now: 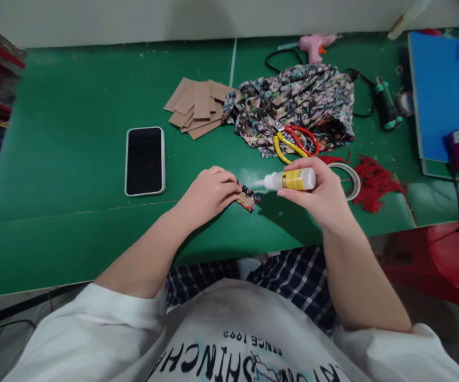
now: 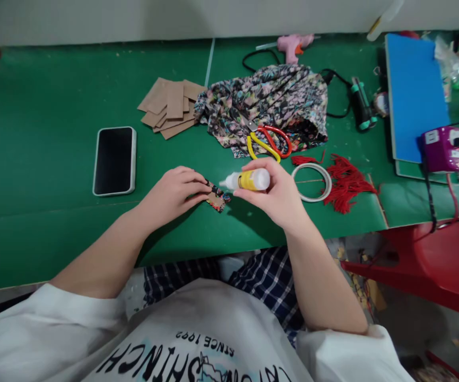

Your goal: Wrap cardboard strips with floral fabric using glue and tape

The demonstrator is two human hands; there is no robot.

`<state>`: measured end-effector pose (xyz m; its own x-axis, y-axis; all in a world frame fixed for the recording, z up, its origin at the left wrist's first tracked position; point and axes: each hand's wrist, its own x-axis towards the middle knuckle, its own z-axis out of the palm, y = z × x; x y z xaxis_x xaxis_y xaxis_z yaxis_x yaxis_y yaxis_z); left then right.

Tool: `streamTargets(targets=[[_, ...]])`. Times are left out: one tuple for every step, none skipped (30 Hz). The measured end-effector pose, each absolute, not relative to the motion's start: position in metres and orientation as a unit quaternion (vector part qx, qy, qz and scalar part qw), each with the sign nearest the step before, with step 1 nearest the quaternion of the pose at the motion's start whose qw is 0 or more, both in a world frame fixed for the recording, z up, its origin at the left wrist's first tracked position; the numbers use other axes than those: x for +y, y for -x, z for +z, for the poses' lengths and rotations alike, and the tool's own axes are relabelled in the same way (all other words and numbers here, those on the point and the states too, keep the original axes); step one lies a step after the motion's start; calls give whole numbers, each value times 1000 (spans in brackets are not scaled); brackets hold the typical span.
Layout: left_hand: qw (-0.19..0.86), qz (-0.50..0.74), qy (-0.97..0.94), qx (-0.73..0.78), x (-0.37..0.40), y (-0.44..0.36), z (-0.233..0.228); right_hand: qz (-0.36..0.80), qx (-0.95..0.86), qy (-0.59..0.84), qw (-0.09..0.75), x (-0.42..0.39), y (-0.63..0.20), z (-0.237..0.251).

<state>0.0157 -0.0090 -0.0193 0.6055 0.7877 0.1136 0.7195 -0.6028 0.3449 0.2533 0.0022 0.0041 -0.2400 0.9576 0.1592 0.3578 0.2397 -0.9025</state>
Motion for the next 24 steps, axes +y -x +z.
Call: streamTargets(targets=[[128, 131, -888, 421, -11, -15, -18, 409, -686, 471, 375, 3, -253, 5], [119, 135, -891, 417, -13, -15, -17, 423, -684, 468, 367, 5, -252, 6], [108, 141, -893, 413, -17, -15, -16, 427, -679, 473, 365, 6, -251, 6], [94, 147, -896, 408, -22, -15, -16, 422, -673, 482, 369, 6, -250, 6], [78, 155, -897, 406, -27, -14, -16, 408, -668, 495, 378, 6, -249, 5], [62, 163, -896, 407, -32, -14, -16, 388, -666, 506, 387, 5, -247, 4], [46, 171, -895, 409, -37, -14, -17, 365, -667, 516, 394, 4, -244, 2], [34, 178, -894, 410, -41, -14, -19, 343, -672, 522, 397, 2, -241, 1], [24, 185, -892, 411, -44, -15, -21, 322, -681, 526, 394, -1, -238, 0], [18, 190, -892, 410, -47, -15, -24, 304, -693, 528, 385, -3, -235, -1], [18, 192, -892, 409, -49, -16, -27, 286, -708, 527, 374, -6, -232, -1], [19, 191, -893, 407, -50, -16, -29, 270, -723, 524, 362, -8, -229, -2], [23, 189, -894, 406, -50, -17, -31, 254, -737, 518, 353, -9, -227, -2], [27, 187, -894, 406, -50, -17, -33, 239, -749, 511, 348, -11, -224, -3], [32, 184, -894, 407, -49, -17, -33, 226, -759, 503, 346, -11, -223, -4], [36, 183, -894, 407, -49, -17, -33, 215, -767, 496, 346, -11, -221, -5], [39, 184, -893, 408, -48, -17, -33, 207, -774, 490, 345, -11, -220, -6], [41, 183, -892, 411, -48, -17, -33, 200, -779, 485, 344, -11, -220, -6], [43, 183, -891, 413, -48, -17, -32, 195, -784, 480, 342, -10, -220, -7], [44, 183, -890, 416, -48, -18, -31, 191, -788, 478, 339, -10, -219, -8], [45, 183, -889, 418, -48, -18, -31, 189, -789, 477, 337, -9, -219, -8], [46, 183, -888, 420, -48, -18, -30, 187, -789, 478, 337, -9, -219, -8], [48, 181, -888, 420, -48, -18, -30, 186, -788, 480, 338, -9, -219, -8], [50, 179, -888, 421, -48, -19, -30, 186, -787, 481, 340, -9, -219, -8]])
